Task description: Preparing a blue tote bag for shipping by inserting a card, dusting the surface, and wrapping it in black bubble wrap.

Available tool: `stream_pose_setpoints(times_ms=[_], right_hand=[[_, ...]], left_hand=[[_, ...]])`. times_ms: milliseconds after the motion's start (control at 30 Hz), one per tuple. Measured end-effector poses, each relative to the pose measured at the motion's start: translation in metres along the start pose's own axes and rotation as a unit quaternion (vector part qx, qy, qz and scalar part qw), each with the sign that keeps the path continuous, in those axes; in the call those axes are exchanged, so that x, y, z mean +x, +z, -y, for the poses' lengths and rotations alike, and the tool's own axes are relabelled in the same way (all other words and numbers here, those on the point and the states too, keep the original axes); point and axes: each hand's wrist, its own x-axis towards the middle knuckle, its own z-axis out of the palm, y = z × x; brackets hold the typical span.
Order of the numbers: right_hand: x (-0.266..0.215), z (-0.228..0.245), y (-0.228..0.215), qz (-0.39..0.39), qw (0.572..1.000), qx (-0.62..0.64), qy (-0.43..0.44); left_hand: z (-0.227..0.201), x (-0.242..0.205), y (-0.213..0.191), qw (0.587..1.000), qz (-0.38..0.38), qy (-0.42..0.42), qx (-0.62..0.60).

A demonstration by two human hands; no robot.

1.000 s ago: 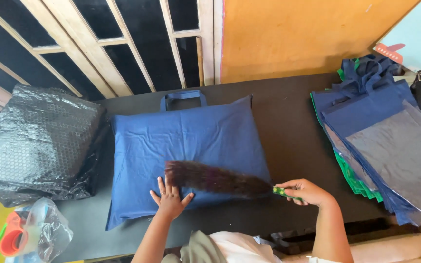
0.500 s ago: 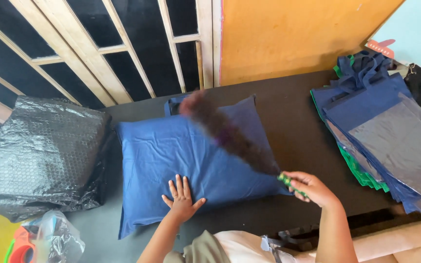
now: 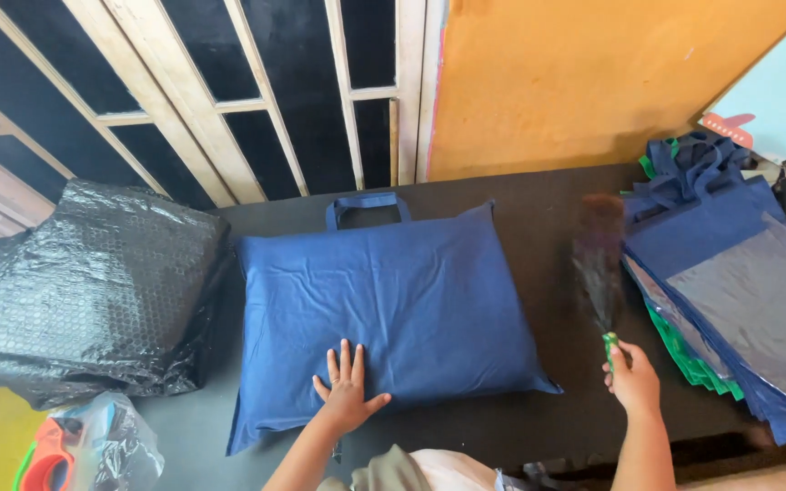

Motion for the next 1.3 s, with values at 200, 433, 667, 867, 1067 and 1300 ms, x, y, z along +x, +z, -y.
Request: stream_pose_setpoints(times_ms=[200,433,667,867,1067,1300], right_hand=[[0.031,-0.103,-0.021,0.060,0.941,-0.316,0.107],[0.081,-0.081,0.010,0.094,0.905,-0.404,0.096],[0.042,0.100,0.130,0.151,0.988,-0.013,0.039],[-0.004,0.142,0.178,0.150,0.958,-0.246,0.012],[-0.021,0.139,0.160,0.145,0.951,-0.270,0.035],[-0.029,0.109,0.143,0.111,0.956,-0.268,0.036]], left_hand=[[0.082,0.013,-0.014,0.979,-0.181,-0.094,-0.018],[0.158,0.025,-0.073,0.913,-0.166,-0.324,-0.184],[0.160,0.042,-0.107,0.837,-0.121,-0.306,-0.436],[0.163,0.052,-0.102,0.840,-0.110,-0.303,-0.436],[0.172,0.055,-0.090,0.856,-0.098,-0.298,-0.410],[0.168,0.051,-0.065,0.872,-0.100,-0.287,-0.384]])
